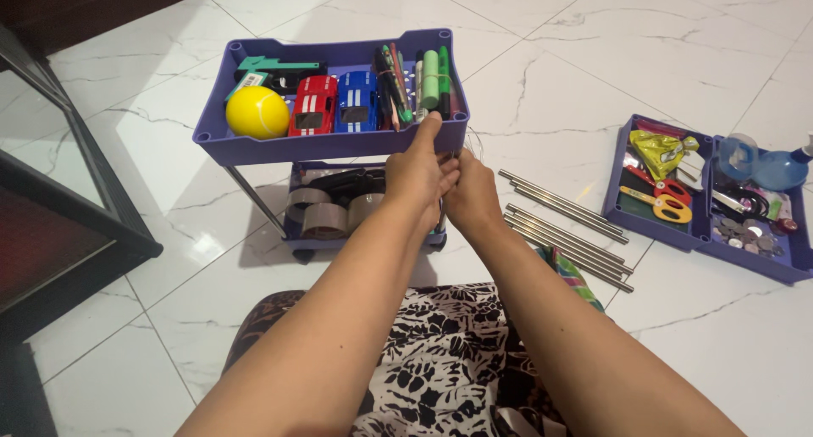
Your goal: The person assembles a three-tier rolling storage cart by inserting metal poles into the plastic trays and wiping the poles with a cloth. They then place a top tray onto the frame and adjust the assembled unit.
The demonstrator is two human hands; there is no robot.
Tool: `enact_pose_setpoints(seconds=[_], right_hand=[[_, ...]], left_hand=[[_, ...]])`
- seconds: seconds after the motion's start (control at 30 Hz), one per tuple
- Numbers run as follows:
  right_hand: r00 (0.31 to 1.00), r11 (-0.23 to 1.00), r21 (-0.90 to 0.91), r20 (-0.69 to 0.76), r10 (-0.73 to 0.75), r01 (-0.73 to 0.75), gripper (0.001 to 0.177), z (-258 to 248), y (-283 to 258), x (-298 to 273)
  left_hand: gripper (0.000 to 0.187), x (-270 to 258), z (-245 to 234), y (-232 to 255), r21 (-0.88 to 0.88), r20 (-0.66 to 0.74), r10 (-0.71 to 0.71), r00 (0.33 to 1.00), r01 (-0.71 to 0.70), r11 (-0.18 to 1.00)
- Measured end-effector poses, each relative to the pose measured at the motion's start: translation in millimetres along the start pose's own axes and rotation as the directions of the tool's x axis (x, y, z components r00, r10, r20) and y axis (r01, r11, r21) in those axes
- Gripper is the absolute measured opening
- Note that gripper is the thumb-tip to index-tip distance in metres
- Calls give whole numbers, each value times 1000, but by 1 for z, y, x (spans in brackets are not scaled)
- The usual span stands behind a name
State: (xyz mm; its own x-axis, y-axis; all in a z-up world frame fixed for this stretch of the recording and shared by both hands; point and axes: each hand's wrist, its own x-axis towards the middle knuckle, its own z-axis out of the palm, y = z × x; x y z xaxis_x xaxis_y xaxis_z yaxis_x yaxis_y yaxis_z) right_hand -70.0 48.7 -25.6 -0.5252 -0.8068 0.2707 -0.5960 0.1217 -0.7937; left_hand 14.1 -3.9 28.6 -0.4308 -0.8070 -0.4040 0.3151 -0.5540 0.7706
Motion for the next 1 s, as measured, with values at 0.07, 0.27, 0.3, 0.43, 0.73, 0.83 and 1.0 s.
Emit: enact_pose_setpoints(seconds=[0.07,0.27,0.3,0.43,0.73,0.83,1.0], right_hand=[[1000,1000,-17,17,9,-9,22,-2,0,1],[999,998,-59,45,29,-26,23,-3,0,3],[999,999,-47,37,2,0,23,-3,0,4],[999,999,-41,42,-10,12,25,-2,5,2],[967,993,112,257,-2,-28,25,-19,19,5],[977,851,487,170,127,-196,48,-28,7,1],[931,975,-31,-291,-219,220,41,-46,-39,-1]], left_hand=[[47,-1,-1,1,15,11,-9,1000,9,1000],[44,-3,-1,0,-6,25,-37,999,37,999],[44,-2,1,0,-6,9,-39,999,39,999],[43,-1,2,-7,-17,-12,-24,1000,24,1000],[52,-5,-12,-3,6,43,-41,998,41,999],[61,-13,-26,-1,68,102,36,994,-43,997],[101,-27,-56,16,121,-205,92,974,-67,990]])
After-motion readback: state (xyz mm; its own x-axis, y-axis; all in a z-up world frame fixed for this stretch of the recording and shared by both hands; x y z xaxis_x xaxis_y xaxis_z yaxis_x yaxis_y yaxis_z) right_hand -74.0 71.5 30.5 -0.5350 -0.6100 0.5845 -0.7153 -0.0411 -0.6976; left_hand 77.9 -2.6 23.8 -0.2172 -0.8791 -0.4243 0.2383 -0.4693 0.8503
